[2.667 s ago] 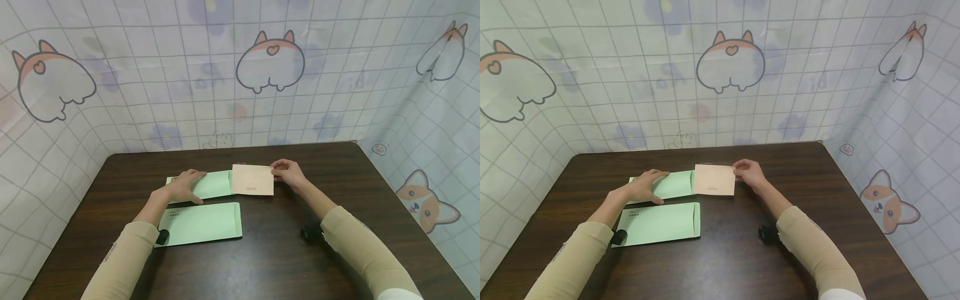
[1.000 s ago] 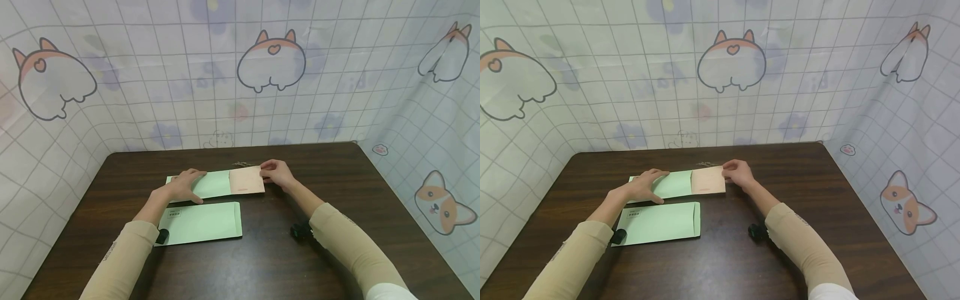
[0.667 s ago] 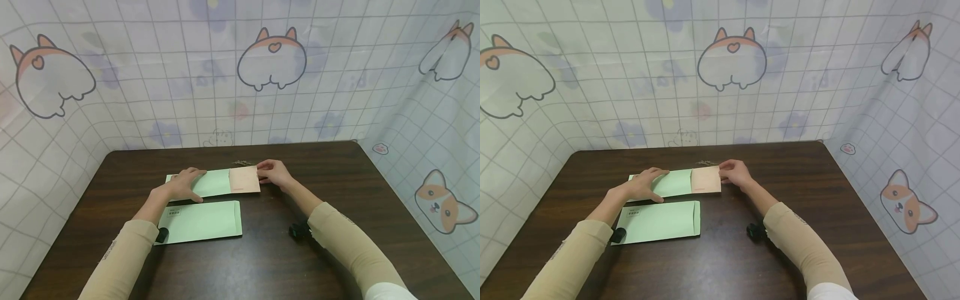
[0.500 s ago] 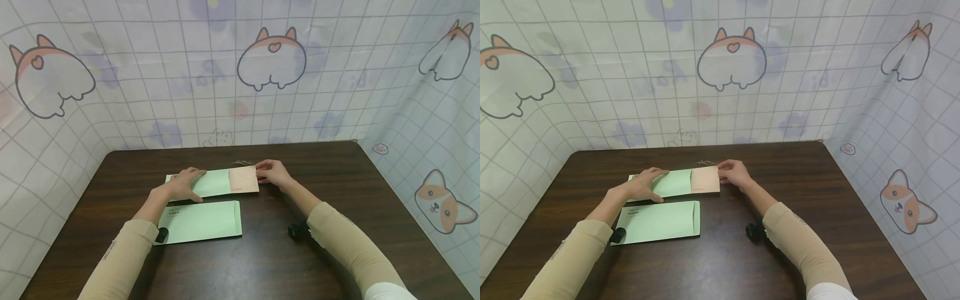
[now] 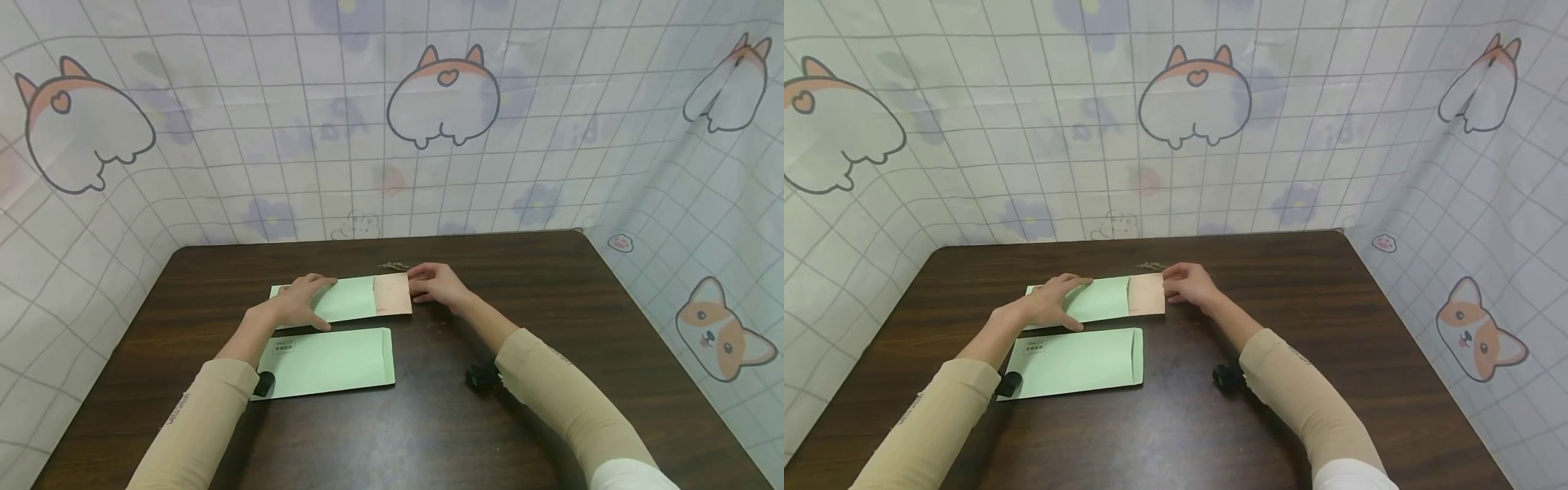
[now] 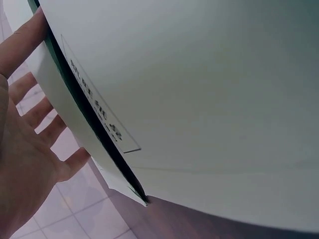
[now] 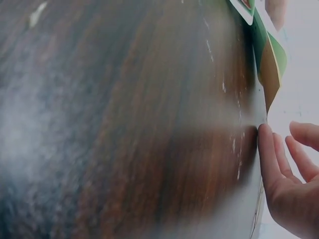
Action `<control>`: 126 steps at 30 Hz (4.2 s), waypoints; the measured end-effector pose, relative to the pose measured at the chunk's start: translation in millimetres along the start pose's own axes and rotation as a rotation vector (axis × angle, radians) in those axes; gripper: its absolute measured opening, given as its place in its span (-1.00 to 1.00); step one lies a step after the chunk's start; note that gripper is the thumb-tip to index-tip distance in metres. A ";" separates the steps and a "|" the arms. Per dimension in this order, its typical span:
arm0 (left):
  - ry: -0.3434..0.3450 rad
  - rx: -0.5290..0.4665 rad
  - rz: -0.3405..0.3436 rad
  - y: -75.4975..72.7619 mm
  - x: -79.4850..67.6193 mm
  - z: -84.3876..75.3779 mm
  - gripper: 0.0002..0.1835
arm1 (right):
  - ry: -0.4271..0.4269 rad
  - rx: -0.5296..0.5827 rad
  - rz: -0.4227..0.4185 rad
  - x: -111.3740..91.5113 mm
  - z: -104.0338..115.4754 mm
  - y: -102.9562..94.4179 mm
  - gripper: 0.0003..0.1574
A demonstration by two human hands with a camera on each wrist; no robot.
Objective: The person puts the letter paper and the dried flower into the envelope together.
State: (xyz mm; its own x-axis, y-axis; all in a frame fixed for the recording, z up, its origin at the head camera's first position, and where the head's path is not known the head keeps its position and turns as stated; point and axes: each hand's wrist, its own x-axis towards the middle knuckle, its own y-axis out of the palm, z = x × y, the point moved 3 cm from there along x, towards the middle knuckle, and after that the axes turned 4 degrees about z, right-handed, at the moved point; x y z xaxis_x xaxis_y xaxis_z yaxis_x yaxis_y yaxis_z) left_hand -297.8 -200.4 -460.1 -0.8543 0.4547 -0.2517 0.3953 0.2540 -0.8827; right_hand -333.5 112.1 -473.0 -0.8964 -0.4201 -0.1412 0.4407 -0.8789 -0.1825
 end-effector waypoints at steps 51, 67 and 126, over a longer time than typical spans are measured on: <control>0.003 0.003 0.002 -1.0 -0.4 0.8 0.09 | 0.005 0.135 0.007 14.3 5.8 26.4 -0.56; -0.001 -0.002 0.009 -2.6 -0.2 0.3 0.09 | -0.005 0.116 0.050 16.6 13.5 35.6 -0.53; -0.006 -0.021 0.010 -1.4 -2.5 -2.6 0.08 | -0.035 -0.127 0.105 -3.8 -4.8 -25.9 -0.62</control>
State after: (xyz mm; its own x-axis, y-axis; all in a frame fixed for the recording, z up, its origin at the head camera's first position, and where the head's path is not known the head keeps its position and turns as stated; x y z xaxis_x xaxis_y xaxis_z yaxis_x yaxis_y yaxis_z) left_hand -295.4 -199.7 -457.1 -0.8523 0.4524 -0.2626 0.4105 0.2674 -0.8718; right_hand -341.3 137.5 -472.4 -0.8454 -0.5175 -0.1320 0.5322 -0.7954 -0.2900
